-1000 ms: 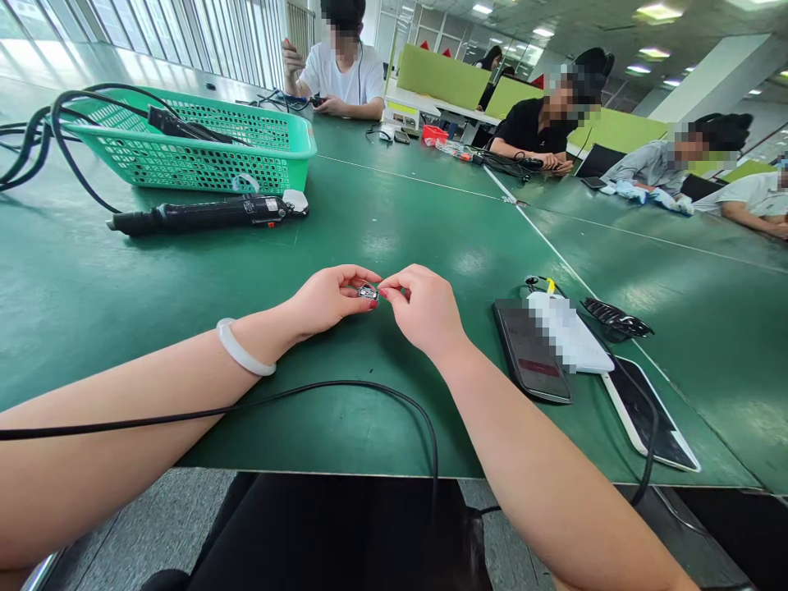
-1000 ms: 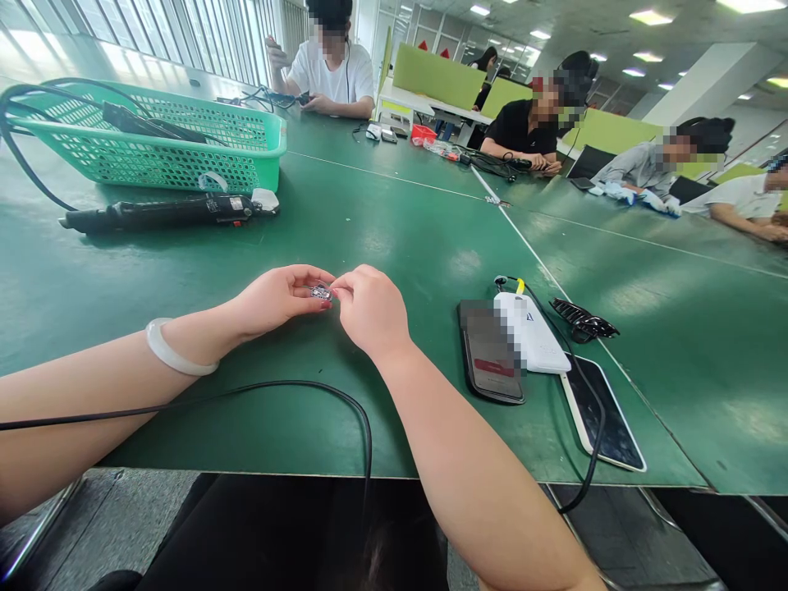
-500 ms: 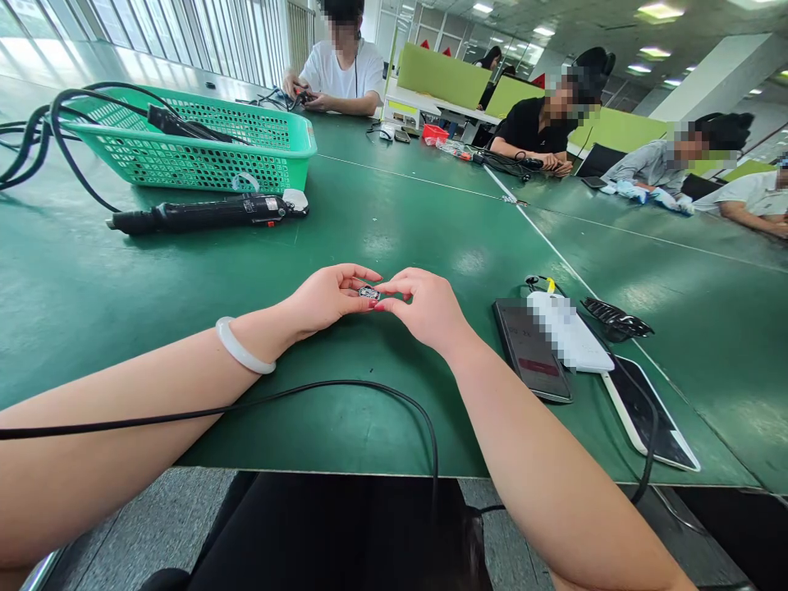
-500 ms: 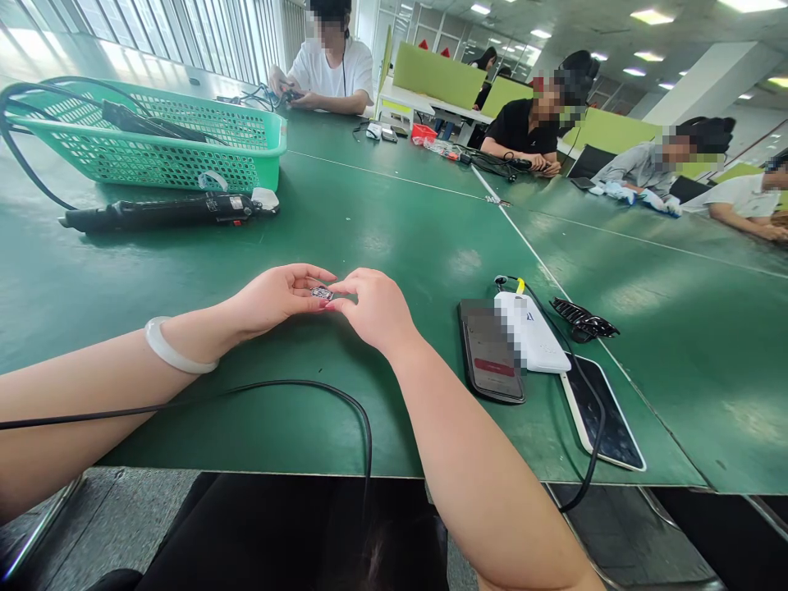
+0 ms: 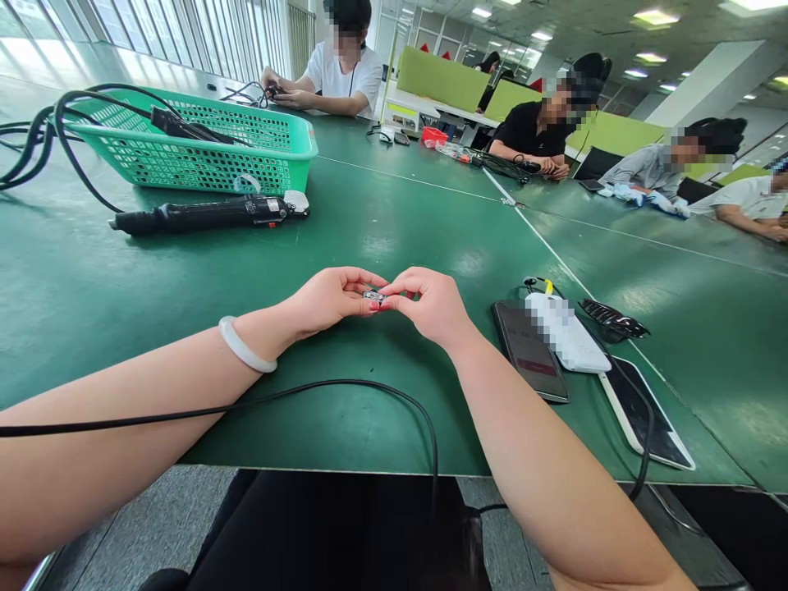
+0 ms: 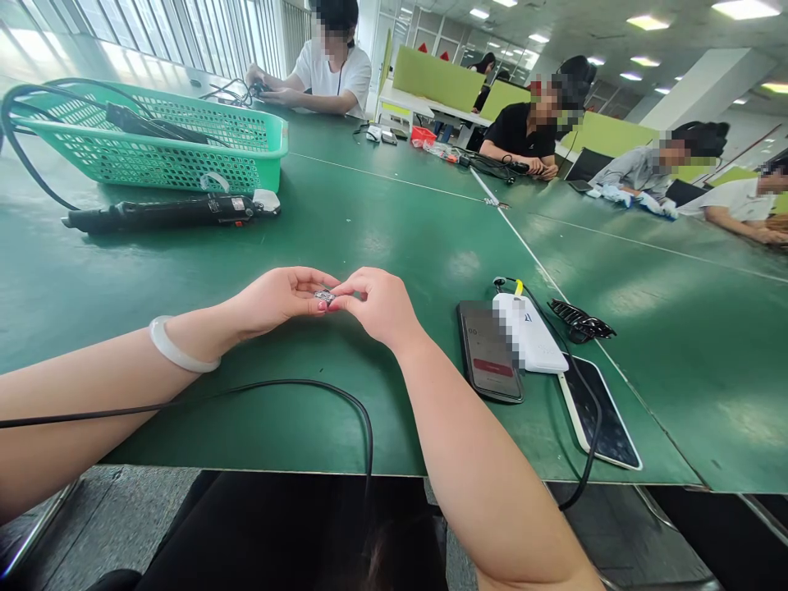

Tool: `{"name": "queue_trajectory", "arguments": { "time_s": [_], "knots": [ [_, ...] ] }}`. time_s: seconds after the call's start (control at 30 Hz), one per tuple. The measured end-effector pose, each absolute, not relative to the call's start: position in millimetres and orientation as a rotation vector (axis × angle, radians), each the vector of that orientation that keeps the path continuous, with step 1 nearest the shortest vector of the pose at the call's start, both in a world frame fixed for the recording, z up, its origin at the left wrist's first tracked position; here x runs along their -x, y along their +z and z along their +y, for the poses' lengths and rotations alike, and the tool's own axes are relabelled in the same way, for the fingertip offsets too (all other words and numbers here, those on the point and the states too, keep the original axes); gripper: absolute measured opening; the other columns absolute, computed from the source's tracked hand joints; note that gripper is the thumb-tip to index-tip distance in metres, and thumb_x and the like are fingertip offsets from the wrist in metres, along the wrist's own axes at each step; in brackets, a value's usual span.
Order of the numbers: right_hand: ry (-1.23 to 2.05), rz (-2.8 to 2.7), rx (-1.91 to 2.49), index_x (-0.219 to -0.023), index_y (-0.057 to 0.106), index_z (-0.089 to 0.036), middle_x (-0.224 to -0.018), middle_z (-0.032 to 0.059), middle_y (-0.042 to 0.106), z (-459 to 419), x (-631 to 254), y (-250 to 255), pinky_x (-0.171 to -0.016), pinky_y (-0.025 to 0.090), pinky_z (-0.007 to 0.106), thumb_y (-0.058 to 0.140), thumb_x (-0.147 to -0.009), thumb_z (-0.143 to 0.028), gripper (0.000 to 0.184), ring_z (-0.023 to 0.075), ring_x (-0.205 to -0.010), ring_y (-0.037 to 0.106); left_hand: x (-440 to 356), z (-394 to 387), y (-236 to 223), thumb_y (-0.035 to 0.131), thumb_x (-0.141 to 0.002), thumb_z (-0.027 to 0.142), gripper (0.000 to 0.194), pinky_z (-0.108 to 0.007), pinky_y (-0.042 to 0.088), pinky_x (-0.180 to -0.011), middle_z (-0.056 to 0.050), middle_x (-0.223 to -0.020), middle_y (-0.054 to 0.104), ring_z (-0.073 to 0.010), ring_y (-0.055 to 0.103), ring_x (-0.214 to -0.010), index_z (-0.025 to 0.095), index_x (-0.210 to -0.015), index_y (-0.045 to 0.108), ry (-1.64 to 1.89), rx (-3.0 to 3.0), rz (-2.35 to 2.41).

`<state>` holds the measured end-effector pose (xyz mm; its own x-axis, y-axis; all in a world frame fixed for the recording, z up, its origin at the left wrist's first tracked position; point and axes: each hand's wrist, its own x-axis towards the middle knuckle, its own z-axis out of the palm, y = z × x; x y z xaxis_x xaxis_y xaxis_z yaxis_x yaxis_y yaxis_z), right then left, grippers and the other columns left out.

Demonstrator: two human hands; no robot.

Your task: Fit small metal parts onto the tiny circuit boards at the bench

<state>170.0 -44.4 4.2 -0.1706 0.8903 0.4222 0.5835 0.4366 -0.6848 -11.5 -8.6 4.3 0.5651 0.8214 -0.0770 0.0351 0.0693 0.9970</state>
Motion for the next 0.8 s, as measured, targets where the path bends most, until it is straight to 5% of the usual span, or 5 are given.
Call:
{"name": "queue_trajectory", "arguments": {
  "time_s": [0.37,0.8],
  "knots": [
    [0.431,-1.960,1.278,-0.086,0.073,-0.023,-0.081,0.0002,0.064,-41.0,-172.4,-1.5,-0.061,0.041,0.027,0.067,-0.075,-0.029,0.014,0.0108,-0.064,0.048,12.5,-8.1,2.7,0.076,-0.062,0.018,0.039,-0.040,0.048,-0.092,-0.006,-0.092,0.071,-0.0170,0.066,-0.084,0.014,-0.100,0.068,0.697,-1.477,0.836],
    [0.309,-1.891,1.397,-0.085,0.071,-0.019,-0.070,-0.0017,0.054,-29.8,-178.1,-8.7,-0.062,0.038,0.027,0.065,-0.075,-0.026,0.013,0.0109,-0.062,0.046,10.0,-14.1,5.5,0.072,-0.060,0.001,0.085,-0.041,0.051,-0.089,-0.018,-0.131,0.053,-0.0217,0.065,-0.098,0.015,-0.137,0.038,0.679,-1.366,0.888]
  ]
}}
